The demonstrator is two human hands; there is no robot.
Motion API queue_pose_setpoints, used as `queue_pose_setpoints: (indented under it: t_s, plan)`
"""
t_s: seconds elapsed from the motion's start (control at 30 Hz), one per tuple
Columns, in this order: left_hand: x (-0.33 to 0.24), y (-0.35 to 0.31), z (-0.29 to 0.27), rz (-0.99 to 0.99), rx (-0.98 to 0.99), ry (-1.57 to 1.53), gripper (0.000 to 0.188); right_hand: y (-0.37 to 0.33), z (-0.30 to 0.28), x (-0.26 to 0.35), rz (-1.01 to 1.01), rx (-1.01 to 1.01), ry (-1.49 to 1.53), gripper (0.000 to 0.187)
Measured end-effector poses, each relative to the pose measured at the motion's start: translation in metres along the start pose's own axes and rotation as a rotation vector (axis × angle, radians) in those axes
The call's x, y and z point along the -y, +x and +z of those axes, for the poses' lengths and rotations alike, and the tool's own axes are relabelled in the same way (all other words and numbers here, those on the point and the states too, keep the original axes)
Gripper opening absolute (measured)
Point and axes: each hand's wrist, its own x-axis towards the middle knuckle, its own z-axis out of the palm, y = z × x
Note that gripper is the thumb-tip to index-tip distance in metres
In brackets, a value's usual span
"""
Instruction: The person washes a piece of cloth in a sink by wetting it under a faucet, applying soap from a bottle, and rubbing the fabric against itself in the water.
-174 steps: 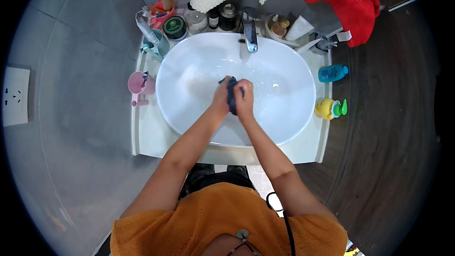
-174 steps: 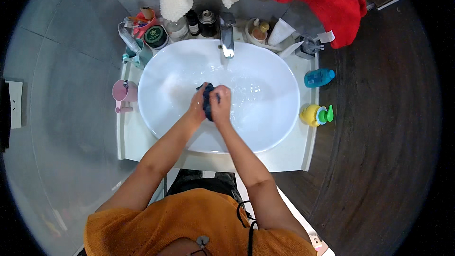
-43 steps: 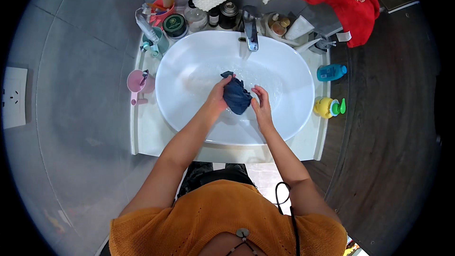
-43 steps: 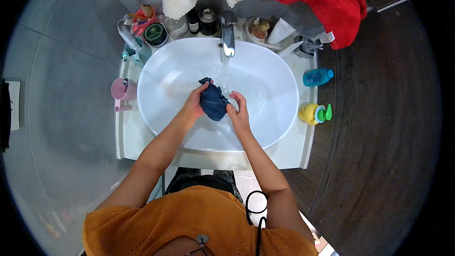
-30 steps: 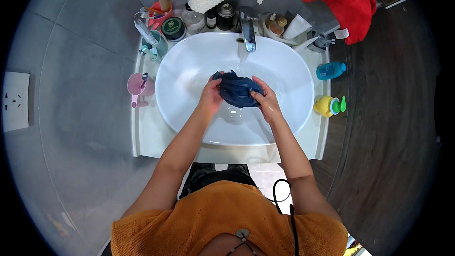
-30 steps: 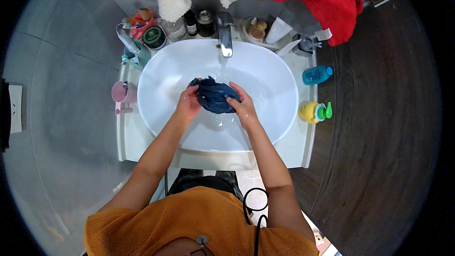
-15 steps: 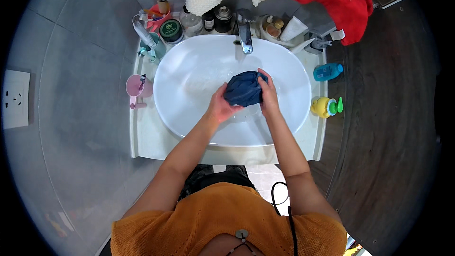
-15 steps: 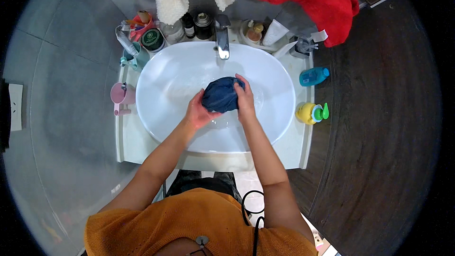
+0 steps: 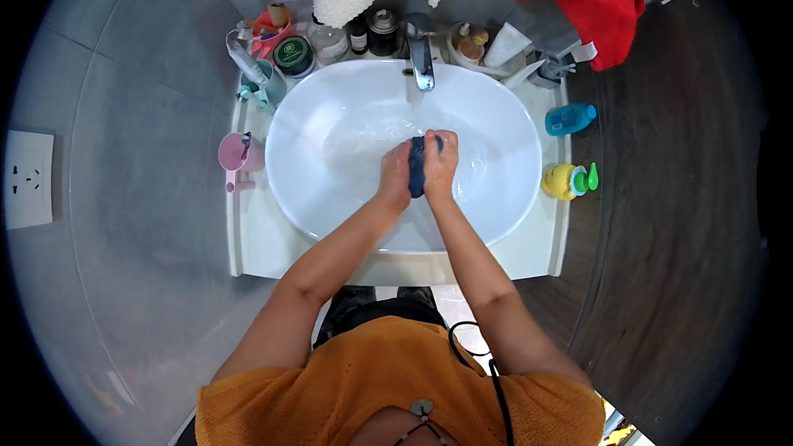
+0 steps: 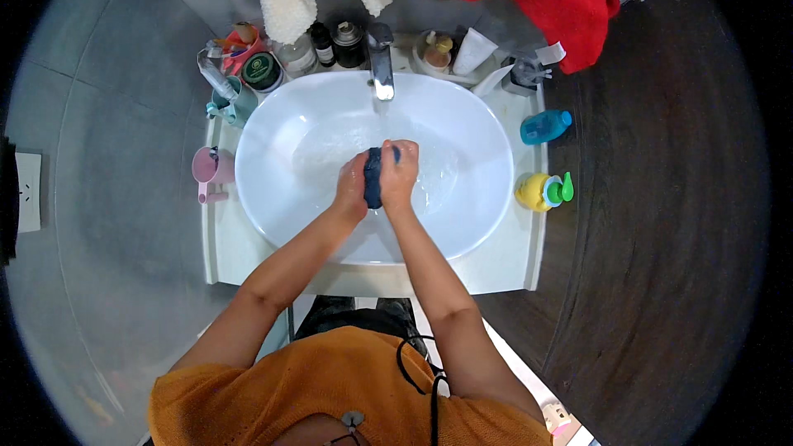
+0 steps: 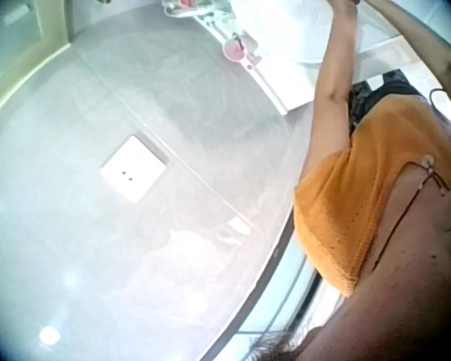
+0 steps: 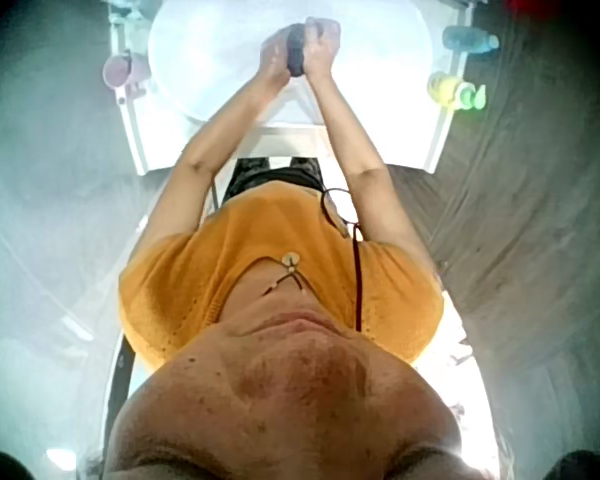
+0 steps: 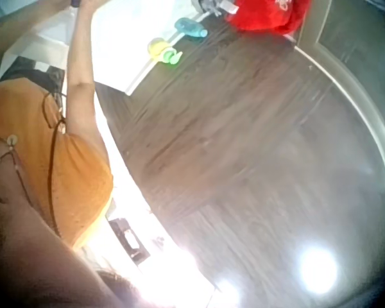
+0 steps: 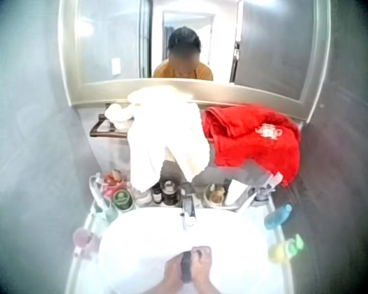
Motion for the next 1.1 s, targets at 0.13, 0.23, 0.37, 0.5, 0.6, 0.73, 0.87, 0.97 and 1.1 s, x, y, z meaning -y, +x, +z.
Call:
queue_pose_setpoints:
  t_s: [0.13,0.23,0.37,0.5,0.6,0.73,0.87,0.97,1.1]
  plan:
    - [0.003,0.031,-0.045,-0.317,0.293,-0.430,0.027,-0.049,0.017,0.034,-0.427,0.098,-0.045,0.005]
    - [0.010,0.008,-0.030,-0.287,0.159,-0.331,0.027,-0.037,0.018,0.017,-0.235,0.054,-0.059,0.009]
    - [0.023,0.004,-0.030,-0.211,-0.040,0.213,0.024,-0.005,-0.004,-0.015,0.024,0.115,-0.149,0.032]
    - [0.004,0.001,-0.038,-0.017,0.011,0.543,0.028,-0.001,-0.027,-0.063,-0.056,0.284,-0.554,0.027]
    - [-0.006,0.026,-0.062,-0.166,-0.049,0.217,0.029,0.006,-0.035,-0.075,-0.100,0.124,-0.273,0.025]
    - [0.054,0.077,-0.119,0.492,0.172,1.222,0.042,0.000,-0.027,-0.106,-0.381,0.282,-0.421,0.040]
    - [0.044,0.053,-0.087,0.696,0.097,1.982,0.047,-0.004,-0.022,-0.098,-0.630,0.477,-0.774,0.044]
    - [0.048,0.060,-0.094,0.711,0.034,2.025,0.044,0.011,-0.022,-0.095,-0.502,0.316,-0.792,0.045]
    - [0.059,0.071,-0.097,0.572,-0.090,1.370,0.037,-0.011,0.003,-0.107,-0.333,0.135,-0.770,0.044]
